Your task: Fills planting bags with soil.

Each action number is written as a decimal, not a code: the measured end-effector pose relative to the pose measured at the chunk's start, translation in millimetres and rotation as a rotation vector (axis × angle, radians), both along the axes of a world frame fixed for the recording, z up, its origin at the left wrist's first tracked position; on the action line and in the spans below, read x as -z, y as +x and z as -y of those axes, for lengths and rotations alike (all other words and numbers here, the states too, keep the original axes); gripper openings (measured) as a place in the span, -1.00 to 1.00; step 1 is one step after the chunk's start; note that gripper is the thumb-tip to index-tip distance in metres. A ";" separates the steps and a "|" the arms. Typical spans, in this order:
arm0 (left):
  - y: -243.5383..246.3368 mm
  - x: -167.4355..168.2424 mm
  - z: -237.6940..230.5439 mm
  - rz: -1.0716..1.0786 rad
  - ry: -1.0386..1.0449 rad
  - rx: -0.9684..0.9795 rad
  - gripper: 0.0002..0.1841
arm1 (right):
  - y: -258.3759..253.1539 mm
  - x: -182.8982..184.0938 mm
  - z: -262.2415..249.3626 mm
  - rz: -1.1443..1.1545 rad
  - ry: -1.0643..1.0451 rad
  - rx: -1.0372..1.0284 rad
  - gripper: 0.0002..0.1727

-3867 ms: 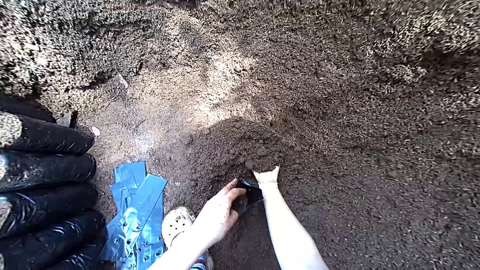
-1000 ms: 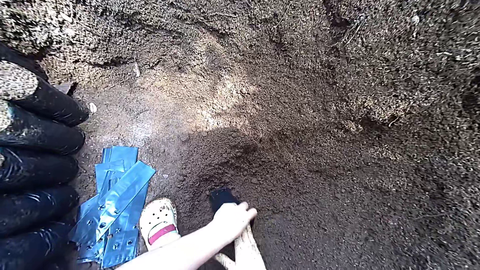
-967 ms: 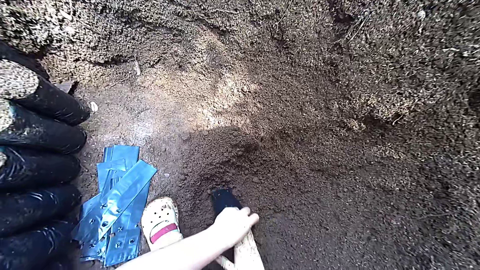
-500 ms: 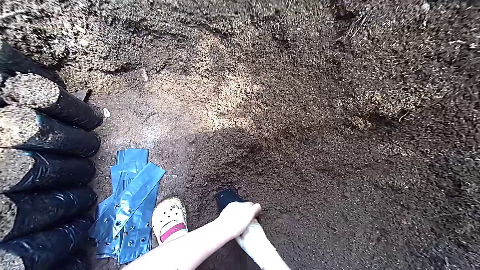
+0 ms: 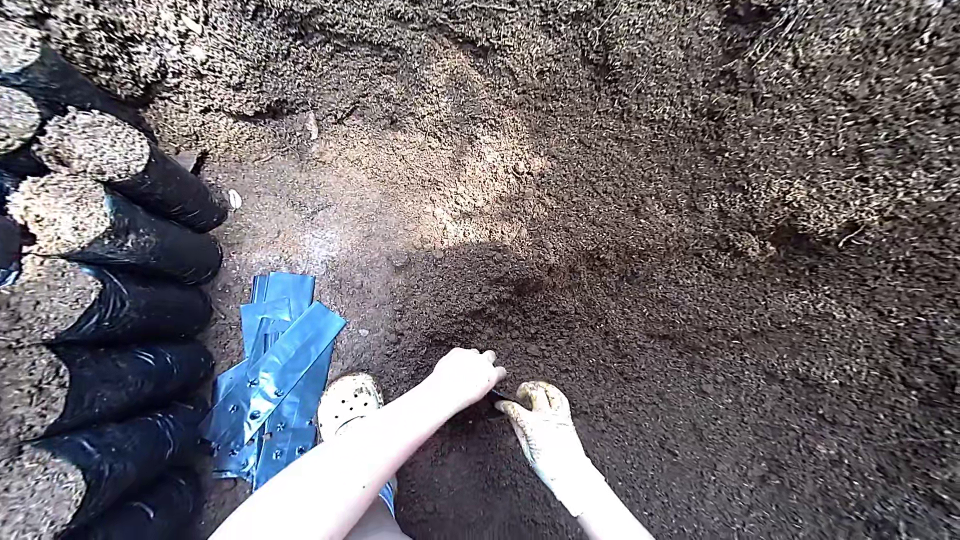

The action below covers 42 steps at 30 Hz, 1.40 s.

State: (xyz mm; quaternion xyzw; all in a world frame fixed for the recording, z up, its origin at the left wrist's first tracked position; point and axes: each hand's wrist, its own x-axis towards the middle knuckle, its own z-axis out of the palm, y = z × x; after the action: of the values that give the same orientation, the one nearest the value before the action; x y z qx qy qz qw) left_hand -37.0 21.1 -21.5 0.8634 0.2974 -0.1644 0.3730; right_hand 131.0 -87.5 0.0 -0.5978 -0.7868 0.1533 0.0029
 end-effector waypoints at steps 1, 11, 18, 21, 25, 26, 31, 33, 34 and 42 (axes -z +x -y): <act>-4.4 0.7 3.2 0.045 -0.026 -0.019 -0.62 | -2.1 -7.0 4.2 -0.002 -0.025 0.028 -0.70; -12.6 -13.9 42.4 0.096 -0.228 -0.114 -0.60 | -50.9 -14.6 66.4 -0.271 -0.397 0.184 -0.07; 8.5 -8.8 73.3 0.079 -0.272 0.005 -0.59 | -67.2 10.4 59.9 0.042 -0.677 0.075 -0.30; 8.2 -5.5 70.3 0.084 -0.261 -0.024 -0.57 | -86.1 -1.7 39.4 0.145 -0.782 0.056 -0.37; 0.5 -5.3 55.0 0.112 -0.242 -0.166 -0.59 | -98.0 -9.7 8.7 0.113 -0.802 0.088 -0.41; -2.2 -5.6 48.2 0.136 -0.241 -0.230 -0.61 | -90.1 -1.4 4.9 0.072 -0.758 0.067 -0.39; -29.4 0.7 1.3 0.307 -0.195 -0.580 -0.69 | -31.5 8.3 -48.0 -0.421 -0.455 -0.049 -0.57; -40.0 4.8 -13.0 0.291 -0.164 -0.624 -0.62 | -13.8 -15.7 -86.8 -0.504 -0.378 0.098 -0.63; -41.8 4.4 -16.7 0.261 -0.149 -0.617 -0.61 | -4.6 -21.5 -111.5 -0.454 -0.314 0.150 -0.61; -28.6 -8.3 0.3 0.108 -0.155 -0.217 -0.60 | 77.7 68.0 -271.7 0.147 -0.143 0.354 -0.33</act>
State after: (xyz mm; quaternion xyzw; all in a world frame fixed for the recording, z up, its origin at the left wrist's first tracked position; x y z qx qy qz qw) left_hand -65.6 20.8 -13.2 0.8023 0.3548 -0.0992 0.4697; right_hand 208.7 184.2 -67.9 -0.7349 -0.6549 0.1617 -0.0700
